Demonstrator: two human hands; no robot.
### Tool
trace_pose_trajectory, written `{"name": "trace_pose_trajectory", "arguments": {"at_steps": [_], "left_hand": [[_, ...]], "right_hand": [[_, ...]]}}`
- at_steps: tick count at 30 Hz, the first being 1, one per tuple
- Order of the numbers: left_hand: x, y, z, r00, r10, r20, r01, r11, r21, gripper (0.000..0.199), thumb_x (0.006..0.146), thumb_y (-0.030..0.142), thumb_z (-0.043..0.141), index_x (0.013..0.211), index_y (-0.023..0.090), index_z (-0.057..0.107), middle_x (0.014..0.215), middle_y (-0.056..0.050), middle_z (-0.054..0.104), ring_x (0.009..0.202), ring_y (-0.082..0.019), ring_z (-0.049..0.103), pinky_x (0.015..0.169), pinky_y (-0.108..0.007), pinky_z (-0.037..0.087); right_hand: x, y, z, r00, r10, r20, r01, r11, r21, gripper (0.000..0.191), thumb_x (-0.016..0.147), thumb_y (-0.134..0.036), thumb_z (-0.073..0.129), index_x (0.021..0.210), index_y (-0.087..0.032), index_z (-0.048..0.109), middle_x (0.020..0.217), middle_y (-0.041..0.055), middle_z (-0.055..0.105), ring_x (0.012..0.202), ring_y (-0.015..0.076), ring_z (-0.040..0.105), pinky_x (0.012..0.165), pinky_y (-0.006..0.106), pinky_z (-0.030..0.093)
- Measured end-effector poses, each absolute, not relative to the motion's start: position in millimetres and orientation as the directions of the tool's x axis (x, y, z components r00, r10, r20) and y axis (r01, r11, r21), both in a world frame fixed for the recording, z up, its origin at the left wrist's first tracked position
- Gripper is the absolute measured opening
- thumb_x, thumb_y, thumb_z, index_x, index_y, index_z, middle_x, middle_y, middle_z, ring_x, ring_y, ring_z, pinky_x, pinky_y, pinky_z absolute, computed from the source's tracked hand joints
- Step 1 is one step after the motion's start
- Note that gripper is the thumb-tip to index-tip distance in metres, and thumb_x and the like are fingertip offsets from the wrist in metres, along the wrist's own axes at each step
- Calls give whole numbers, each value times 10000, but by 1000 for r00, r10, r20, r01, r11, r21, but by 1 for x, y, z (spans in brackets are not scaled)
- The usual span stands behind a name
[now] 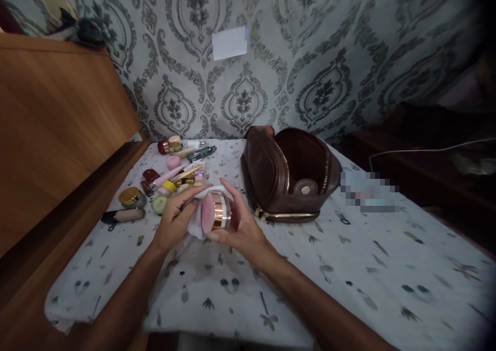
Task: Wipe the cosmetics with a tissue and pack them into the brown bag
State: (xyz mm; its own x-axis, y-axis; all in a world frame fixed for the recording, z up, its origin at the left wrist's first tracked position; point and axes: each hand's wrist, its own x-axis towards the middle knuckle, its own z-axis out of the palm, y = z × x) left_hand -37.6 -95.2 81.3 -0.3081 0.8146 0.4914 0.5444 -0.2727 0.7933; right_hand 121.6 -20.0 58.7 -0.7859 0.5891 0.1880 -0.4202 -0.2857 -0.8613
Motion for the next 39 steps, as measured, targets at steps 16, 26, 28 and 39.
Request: {"name": "trace_pose_trajectory", "arguments": {"at_steps": [16, 26, 28, 39], "left_hand": [[-29, -95, 79, -262, 873, 411, 583, -197, 789, 738, 722, 518, 791, 1359, 232, 555, 1465, -121, 529, 1390, -351, 429, 1143, -486, 349], [-35, -95, 84, -371, 817, 441, 495, -229, 838, 717, 690, 484, 824, 1311, 208, 594, 1459, -126, 540, 1383, -328, 445, 1151, -467, 350], [-35, -93, 82, -405, 794, 453, 471, -243, 848, 657, 724, 467, 800, 1293, 201, 607, 1440, -126, 560, 1360, -324, 475, 1140, -470, 365], [-21, -93, 76, -556, 659, 506, 503, -218, 836, 381, 836, 388, 709, 1151, 173, 714, 1200, -80, 732, 1110, -261, 671, 998, -386, 515]], "right_hand": [[116, -15, 59, -776, 625, 81, -496, -527, -690, 591, 787, -598, 699, 1304, -354, 550, 1225, 25, 658, 956, 180, 667, 724, 294, 570], [118, -6, 65, -698, 715, 21, -545, -513, -663, 342, 727, -403, 825, 999, -241, 694, 956, -2, 744, 799, 141, 697, 734, 255, 587], [118, -6, 66, -705, 709, 19, -560, -540, -628, 338, 726, -356, 832, 1012, -240, 695, 1025, 4, 745, 857, 141, 703, 757, 243, 592], [117, -6, 62, -699, 715, 16, -591, -565, -576, 451, 666, -239, 880, 1056, -235, 654, 1065, 15, 747, 912, 132, 727, 837, 230, 598]]}}
